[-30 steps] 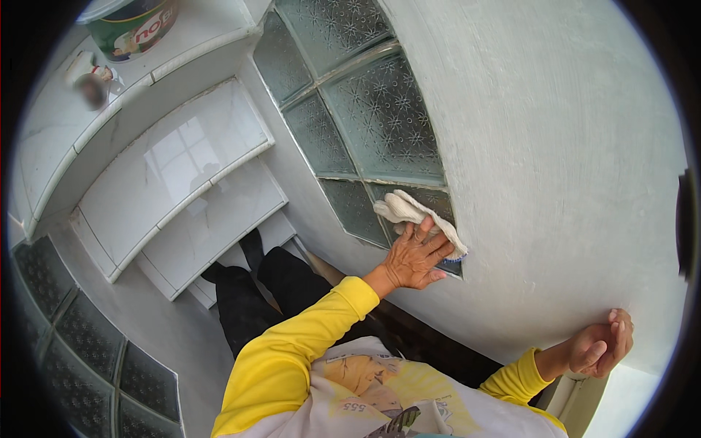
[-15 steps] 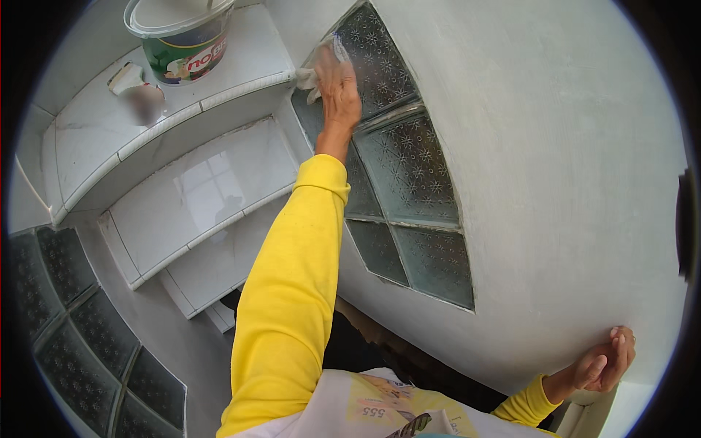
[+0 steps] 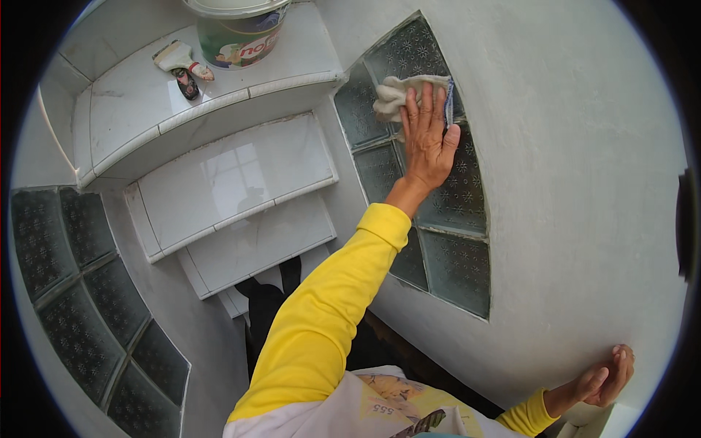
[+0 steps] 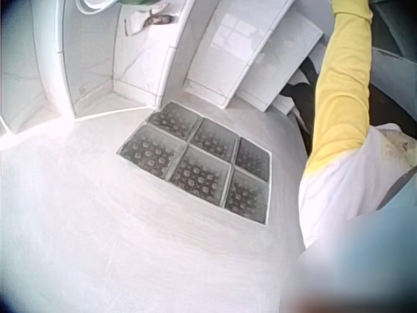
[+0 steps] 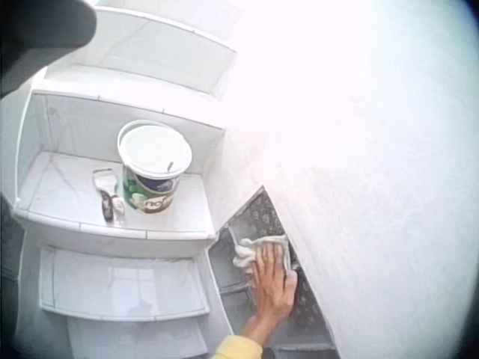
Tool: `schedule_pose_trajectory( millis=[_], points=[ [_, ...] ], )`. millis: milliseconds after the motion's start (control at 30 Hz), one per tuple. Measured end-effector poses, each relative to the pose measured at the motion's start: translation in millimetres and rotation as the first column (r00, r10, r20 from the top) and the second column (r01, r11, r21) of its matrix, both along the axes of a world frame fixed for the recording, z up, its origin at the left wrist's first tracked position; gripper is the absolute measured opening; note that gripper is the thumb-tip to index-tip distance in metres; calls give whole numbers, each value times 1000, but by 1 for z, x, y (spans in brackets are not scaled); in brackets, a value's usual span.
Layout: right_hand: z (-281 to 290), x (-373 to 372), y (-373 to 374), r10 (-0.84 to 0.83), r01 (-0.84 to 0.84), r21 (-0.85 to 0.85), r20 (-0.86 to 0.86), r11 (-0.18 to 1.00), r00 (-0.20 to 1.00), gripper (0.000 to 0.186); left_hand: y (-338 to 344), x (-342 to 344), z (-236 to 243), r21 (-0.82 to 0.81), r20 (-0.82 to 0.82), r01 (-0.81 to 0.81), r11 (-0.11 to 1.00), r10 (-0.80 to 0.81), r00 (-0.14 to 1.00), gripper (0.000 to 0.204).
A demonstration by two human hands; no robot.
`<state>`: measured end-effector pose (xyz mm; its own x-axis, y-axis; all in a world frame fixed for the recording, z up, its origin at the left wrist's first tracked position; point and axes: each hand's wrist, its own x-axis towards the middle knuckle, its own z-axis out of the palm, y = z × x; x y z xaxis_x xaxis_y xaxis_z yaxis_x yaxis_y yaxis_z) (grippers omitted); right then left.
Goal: Repairing a wall by applying joint compound to a corner seam.
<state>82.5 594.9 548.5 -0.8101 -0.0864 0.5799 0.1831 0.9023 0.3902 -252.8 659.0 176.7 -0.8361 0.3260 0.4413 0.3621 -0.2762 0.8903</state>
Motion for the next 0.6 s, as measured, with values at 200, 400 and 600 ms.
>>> schedule_pose_trajectory(
  millis=[200, 400, 600],
  points=[
    [1, -5, -1, 48, -48, -23, -9, 999, 999, 37, 20, -43, -74, -121, 316, -114, 986, 147, 937, 58],
    [-6, -10, -1, 23, -24, -24, -45, 999, 999, 37, -54, 154, -132, -251, 634, 20, 968, 149, 759, 51],
    [7, 3, 2, 13, -9, 34, -106, 999, 994, 27, -145, 211, -70, 70, 792, 473, 878, -337, 509, 34]
  ],
)
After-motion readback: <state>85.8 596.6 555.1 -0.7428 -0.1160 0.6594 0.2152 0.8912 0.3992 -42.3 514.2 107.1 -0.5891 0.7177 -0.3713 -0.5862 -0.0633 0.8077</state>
